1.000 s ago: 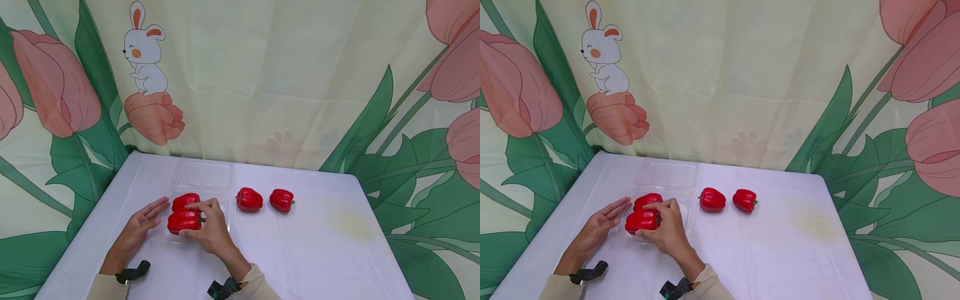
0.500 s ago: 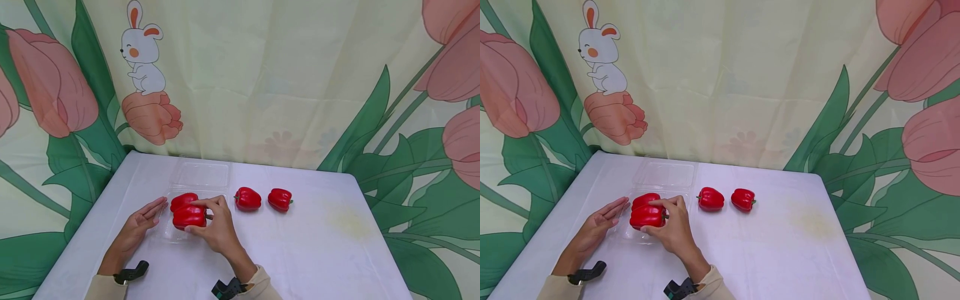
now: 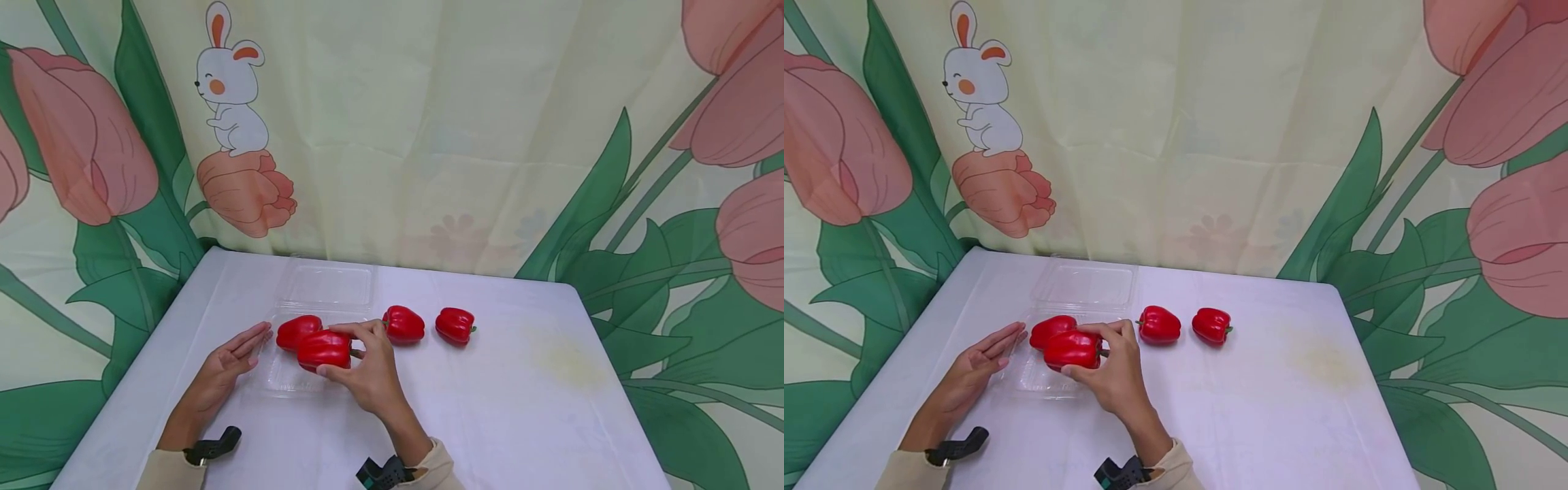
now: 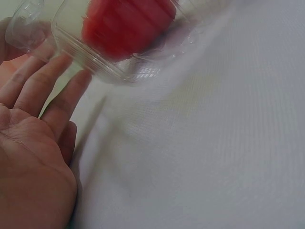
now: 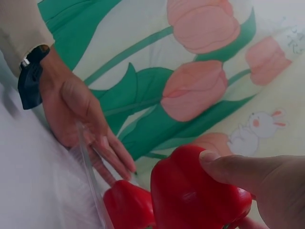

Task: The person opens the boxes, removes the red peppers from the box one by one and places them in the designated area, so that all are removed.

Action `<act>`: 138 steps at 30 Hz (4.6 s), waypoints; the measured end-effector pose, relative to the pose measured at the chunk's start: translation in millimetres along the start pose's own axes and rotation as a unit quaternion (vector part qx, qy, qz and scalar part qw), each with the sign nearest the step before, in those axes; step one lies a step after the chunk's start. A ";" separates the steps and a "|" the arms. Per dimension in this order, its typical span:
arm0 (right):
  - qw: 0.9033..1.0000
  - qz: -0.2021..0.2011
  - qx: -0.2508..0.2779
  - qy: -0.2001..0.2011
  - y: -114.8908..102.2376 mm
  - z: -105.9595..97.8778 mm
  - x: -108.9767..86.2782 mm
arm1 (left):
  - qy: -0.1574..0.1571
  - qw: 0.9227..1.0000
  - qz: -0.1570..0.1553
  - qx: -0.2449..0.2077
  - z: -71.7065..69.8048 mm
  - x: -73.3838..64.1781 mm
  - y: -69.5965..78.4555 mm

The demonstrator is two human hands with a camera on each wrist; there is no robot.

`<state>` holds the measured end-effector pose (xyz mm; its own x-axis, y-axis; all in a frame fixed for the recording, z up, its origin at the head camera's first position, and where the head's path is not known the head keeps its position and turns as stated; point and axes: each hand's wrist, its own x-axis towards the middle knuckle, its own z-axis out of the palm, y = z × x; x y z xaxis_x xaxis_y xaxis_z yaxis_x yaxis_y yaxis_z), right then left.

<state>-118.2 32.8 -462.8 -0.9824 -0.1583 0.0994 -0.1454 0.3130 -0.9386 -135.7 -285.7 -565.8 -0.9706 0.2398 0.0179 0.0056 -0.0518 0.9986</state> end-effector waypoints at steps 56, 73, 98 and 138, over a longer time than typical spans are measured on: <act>0.989 0.068 -0.043 0.126 54.0 -75.2 -20.3 | -0.007 1.000 -0.004 -0.017 -2.3 1.0 -0.3; 0.985 0.096 -0.070 0.123 71.8 -77.3 -24.2 | 0.003 1.000 -0.022 -0.007 -0.9 0.6 1.1; 0.982 0.121 -0.078 0.124 84.3 -72.8 -27.9 | 0.001 1.000 -0.015 -0.013 -1.3 1.1 1.4; 0.988 0.043 -0.081 0.120 53.6 -67.9 -15.0 | -0.002 1.000 -0.006 -0.016 -2.5 0.2 -0.9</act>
<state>-119.3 115.5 -492.2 -0.9886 0.0971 0.1153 -0.0573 0.4650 -0.8834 -136.5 -288.1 -566.8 -0.9698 0.2440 0.0054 -0.0143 -0.0790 0.9968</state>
